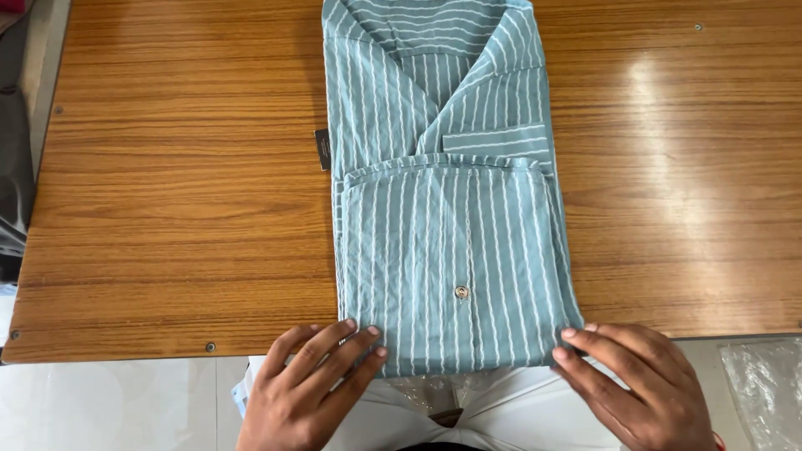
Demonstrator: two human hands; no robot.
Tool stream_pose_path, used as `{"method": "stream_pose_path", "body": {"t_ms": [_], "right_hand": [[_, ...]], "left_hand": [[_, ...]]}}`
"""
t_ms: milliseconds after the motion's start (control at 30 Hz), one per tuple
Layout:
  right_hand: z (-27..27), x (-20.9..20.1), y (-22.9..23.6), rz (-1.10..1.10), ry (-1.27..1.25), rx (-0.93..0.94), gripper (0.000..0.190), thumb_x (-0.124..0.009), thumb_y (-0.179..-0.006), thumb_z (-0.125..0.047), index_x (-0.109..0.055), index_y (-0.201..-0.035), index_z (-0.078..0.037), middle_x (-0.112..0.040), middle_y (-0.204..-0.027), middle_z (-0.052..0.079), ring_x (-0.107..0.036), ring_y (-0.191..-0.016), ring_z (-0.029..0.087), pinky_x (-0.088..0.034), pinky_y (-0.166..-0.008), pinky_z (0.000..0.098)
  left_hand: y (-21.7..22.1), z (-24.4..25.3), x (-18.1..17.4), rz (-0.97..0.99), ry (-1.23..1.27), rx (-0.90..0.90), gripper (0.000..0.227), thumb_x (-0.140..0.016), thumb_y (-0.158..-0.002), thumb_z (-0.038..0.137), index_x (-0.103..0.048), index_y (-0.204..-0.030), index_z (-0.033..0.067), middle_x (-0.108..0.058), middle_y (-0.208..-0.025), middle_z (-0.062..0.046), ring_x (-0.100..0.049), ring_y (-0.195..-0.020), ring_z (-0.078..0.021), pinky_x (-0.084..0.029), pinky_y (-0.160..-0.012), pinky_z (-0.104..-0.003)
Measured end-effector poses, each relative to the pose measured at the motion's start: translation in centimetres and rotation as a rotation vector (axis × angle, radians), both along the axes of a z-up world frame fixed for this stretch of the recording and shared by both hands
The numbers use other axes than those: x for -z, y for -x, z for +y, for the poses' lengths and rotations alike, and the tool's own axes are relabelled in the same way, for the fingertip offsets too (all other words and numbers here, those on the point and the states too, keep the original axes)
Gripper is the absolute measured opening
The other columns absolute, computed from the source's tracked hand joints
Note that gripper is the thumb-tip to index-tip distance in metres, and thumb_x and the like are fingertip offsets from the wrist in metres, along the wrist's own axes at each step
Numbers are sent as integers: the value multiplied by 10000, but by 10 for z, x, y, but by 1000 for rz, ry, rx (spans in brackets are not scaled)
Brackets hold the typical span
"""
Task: The person is folding a new shirt and placing it into a plastic sleeve.
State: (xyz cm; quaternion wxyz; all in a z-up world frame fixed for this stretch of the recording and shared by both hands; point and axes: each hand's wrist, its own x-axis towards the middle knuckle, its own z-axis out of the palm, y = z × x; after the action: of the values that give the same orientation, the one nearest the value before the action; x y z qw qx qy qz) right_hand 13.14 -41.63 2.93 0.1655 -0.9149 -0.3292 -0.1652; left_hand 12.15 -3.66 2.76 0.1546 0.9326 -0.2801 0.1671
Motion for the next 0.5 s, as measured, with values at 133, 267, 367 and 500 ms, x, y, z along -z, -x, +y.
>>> {"method": "stream_pose_path", "body": {"t_ms": [133, 267, 367, 500], "right_hand": [[3, -2, 0, -64, 27, 103, 353, -826, -729, -138, -766, -1076, -154, -718, -1109, -7, -659, -1083, 175, -561, -940, 390], [3, -3, 7, -175, -47, 55, 271, -818, -776, -103, -787, -1044, -130, -712, -1079, -6, -639, -1055, 173, -558, -908, 383], [-12, -6, 27, -141, -77, 64, 229, -778, -814, -178, -756, -1042, -179, -704, -1094, -21, -641, -1079, 179, -552, -963, 391], [-141, 64, 84, 15, -26, 49, 269, -743, -809, -426, -699, -1033, -285, -714, -1067, -76, -675, -1089, 142, -534, -1069, 398]], "left_hand": [[3, -2, -6, -21, 49, -31, 219, -602, -950, 238, -785, -1064, 202, -734, -1210, 41, -628, -1209, -164, -513, -983, -419], [7, -1, -19, -61, 84, -28, 189, -635, -936, 274, -785, -1041, 225, -735, -1146, 81, -652, -1159, -140, -533, -957, -399], [15, -2, -27, -193, 118, -1, 87, -706, -941, 278, -767, -1002, 265, -718, -1117, 124, -647, -1122, -116, -535, -938, -353], [75, 21, 22, 32, 301, -193, 94, -803, -830, 263, -782, -919, 283, -723, -1035, 170, -706, -961, 3, -549, -932, -322]]}}
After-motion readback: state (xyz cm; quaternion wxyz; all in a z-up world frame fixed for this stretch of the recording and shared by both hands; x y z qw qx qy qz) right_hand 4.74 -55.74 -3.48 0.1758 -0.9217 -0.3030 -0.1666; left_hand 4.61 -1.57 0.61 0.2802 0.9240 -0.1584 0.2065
